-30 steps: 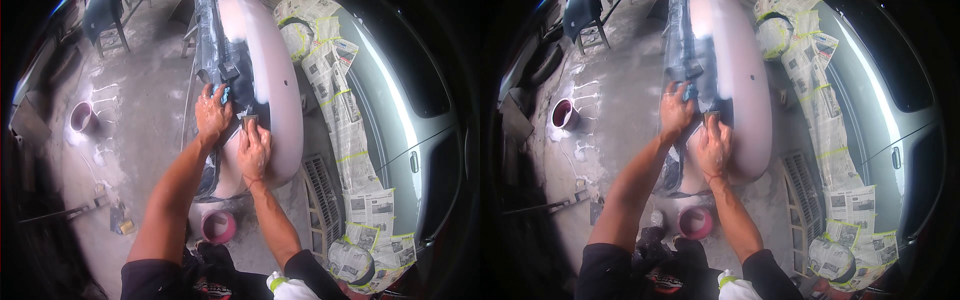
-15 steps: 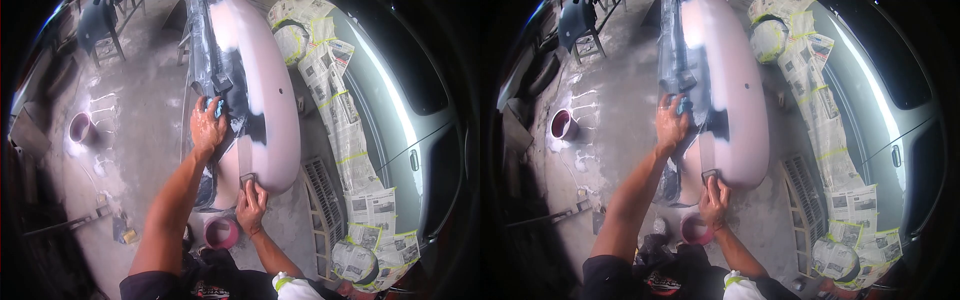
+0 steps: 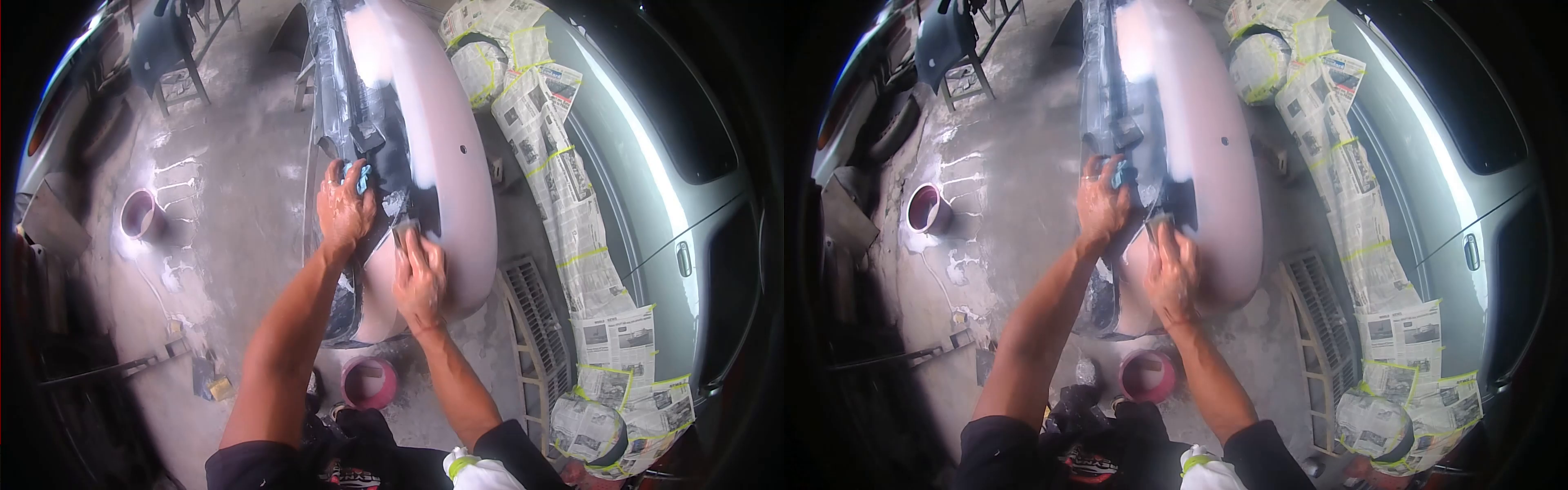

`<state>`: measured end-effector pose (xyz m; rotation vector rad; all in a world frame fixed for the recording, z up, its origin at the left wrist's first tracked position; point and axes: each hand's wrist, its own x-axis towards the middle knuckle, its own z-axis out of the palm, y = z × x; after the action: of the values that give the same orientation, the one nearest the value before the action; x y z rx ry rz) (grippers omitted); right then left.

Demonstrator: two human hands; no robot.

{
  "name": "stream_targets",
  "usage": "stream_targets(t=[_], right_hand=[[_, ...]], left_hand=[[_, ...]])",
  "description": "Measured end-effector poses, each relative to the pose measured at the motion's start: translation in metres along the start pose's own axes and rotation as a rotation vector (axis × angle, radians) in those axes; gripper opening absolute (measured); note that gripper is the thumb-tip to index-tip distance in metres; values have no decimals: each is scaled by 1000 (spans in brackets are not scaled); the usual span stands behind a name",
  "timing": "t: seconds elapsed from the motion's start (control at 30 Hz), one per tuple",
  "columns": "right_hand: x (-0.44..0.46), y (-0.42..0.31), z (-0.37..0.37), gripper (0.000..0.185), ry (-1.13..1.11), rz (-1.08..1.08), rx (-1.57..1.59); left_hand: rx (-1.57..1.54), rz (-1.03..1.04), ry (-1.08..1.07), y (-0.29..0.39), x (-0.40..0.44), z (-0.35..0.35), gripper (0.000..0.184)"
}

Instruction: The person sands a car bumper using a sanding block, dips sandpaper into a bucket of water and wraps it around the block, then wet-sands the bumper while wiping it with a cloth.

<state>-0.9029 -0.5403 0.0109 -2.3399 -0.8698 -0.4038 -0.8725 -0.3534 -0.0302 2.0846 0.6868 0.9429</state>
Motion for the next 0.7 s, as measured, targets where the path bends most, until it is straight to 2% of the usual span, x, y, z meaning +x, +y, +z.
stream_targets(t=[0.07,0.13,0.23,0.3,0.37,0.47,0.5,0.57,0.67,0.7], right_hand=[[-49,22,-1,42,48,-69,-10],[-27,12,-3,41,42,-65,-24],[11,5,1,41,9,-58,31],[-7,10,-1,41,-14,-30,6],[-50,25,0,43,33,-98,-26],[11,4,5,46,-42,-6,46],[31,0,4,48,-53,-57,64],[27,6,5,40,36,-110,45],[-32,13,-8,38,-35,-164,-112],[-57,20,-5,39,-25,-106,-25]], left_hand=[[6,9,37,-1,3,4,49],[-14,-50,-1,4,-1,2,50],[-47,-7,-6,-1,0,2,50],[-19,-18,-29,-4,0,1,50],[3,29,44,-7,0,10,50],[-6,-13,-7,-1,-2,4,50],[-23,-17,-12,0,0,3,50],[-3,20,-5,-2,3,5,50],[9,-27,-18,1,0,1,50],[59,23,35,1,-2,3,46]])
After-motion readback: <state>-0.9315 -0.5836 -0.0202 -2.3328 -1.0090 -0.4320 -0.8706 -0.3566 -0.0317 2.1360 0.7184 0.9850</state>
